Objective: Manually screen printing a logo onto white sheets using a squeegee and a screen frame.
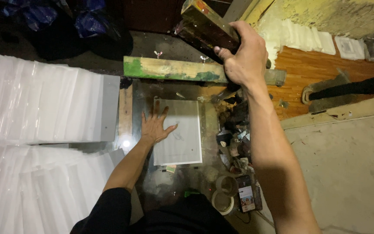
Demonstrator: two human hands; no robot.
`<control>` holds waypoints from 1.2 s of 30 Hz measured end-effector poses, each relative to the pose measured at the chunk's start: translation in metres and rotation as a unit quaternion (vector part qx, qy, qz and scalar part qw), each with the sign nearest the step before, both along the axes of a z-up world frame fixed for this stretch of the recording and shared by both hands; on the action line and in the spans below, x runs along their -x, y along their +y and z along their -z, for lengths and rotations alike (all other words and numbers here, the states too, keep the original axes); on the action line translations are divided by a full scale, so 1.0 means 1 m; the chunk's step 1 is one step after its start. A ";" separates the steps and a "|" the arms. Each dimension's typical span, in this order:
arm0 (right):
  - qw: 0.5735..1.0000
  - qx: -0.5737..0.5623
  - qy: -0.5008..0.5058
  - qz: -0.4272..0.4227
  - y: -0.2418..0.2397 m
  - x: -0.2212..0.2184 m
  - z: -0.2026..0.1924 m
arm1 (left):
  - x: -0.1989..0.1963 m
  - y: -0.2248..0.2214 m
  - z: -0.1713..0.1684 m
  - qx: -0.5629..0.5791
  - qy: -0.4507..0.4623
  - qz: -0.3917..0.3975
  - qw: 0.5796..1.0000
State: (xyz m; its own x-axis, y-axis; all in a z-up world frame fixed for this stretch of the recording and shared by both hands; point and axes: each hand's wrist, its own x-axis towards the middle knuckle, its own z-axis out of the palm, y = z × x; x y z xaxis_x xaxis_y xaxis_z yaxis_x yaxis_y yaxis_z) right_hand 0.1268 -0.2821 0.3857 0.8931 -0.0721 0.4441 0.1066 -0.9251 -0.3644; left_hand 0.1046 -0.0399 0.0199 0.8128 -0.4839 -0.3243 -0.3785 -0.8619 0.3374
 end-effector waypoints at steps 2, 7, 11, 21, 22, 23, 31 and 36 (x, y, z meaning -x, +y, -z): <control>1.000 0.006 -0.019 -0.015 0.000 0.001 -0.002 | -0.001 0.002 -0.011 0.017 0.001 -0.012 1.000; 1.000 -0.001 -0.015 -0.015 -0.001 -0.001 0.001 | -0.001 0.007 -0.014 0.021 0.024 -0.036 0.999; 0.996 0.006 -0.072 -0.049 -0.001 0.004 0.006 | 0.018 0.025 -0.025 0.237 -0.079 -0.199 0.948; 0.975 0.054 -0.174 -0.125 0.030 0.168 0.192 | 0.231 0.056 -0.070 0.792 0.188 -0.289 0.504; 0.994 0.079 0.014 -0.074 0.033 0.165 0.208 | 0.236 0.056 -0.064 0.760 0.290 -0.381 0.440; 0.972 0.103 0.209 -0.018 0.037 0.172 0.227 | 0.250 0.060 -0.059 0.707 0.390 -0.465 0.363; 0.858 0.207 0.460 -0.099 0.060 0.184 0.335 | 0.259 0.066 0.069 0.621 0.439 -0.571 0.310; 0.870 0.217 0.432 -0.093 0.086 0.204 0.328 | 0.256 0.067 0.079 0.626 0.407 -0.612 0.258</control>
